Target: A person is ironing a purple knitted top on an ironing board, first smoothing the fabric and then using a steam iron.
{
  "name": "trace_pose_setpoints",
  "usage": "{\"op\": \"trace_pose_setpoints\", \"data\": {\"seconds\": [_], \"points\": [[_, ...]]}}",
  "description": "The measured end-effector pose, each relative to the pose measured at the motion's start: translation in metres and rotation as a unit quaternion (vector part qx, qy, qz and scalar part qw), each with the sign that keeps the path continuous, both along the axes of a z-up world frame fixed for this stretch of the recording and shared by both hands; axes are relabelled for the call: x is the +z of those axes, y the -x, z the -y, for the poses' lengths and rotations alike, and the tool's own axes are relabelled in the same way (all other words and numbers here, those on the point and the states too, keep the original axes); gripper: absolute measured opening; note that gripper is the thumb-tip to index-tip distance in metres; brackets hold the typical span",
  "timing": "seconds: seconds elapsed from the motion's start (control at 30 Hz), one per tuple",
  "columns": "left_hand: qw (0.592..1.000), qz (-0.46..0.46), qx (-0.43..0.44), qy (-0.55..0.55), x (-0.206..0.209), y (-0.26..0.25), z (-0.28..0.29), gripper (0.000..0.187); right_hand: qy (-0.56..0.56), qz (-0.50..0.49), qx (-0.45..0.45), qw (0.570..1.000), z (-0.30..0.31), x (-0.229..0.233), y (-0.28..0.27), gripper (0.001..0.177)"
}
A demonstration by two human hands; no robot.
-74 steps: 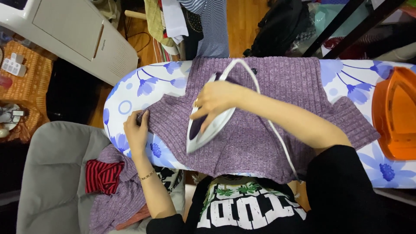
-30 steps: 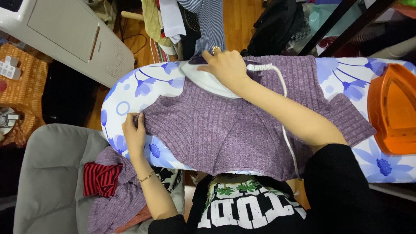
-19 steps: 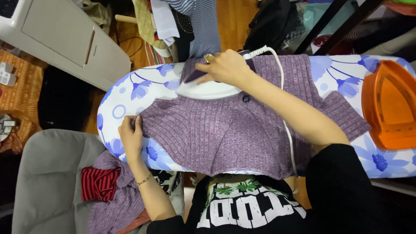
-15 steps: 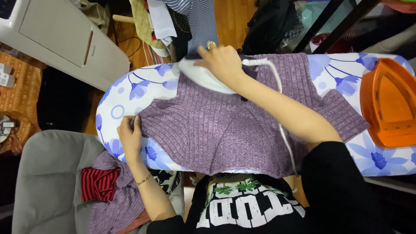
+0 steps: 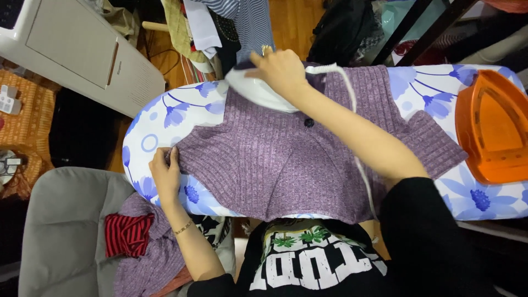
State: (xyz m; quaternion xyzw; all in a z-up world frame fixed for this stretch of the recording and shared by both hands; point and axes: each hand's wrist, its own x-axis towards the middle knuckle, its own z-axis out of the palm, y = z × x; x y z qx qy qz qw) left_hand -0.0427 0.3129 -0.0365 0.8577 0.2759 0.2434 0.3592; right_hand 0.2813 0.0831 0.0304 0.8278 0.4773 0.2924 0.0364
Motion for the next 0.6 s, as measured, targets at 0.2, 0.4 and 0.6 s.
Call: {"op": "trace_pose_setpoints", "data": {"seconds": [0.2, 0.4, 0.6], "points": [[1.0, -0.013, -0.005, -0.027, -0.008, 0.002, -0.006, 0.027, 0.014, -0.033, 0.02, 0.999, 0.001, 0.007, -0.004, 0.062], [0.999, -0.007, -0.018, -0.037, -0.005, 0.002, -0.003, 0.029, -0.083, 0.084, 0.11, 0.987, 0.049, 0.04, 0.027, 0.056], [0.999, -0.01, -0.011, -0.037, -0.006, 0.002, -0.004, 0.027, -0.086, 0.035, 0.021, 0.995, 0.114, 0.082, 0.029, 0.055]]}}
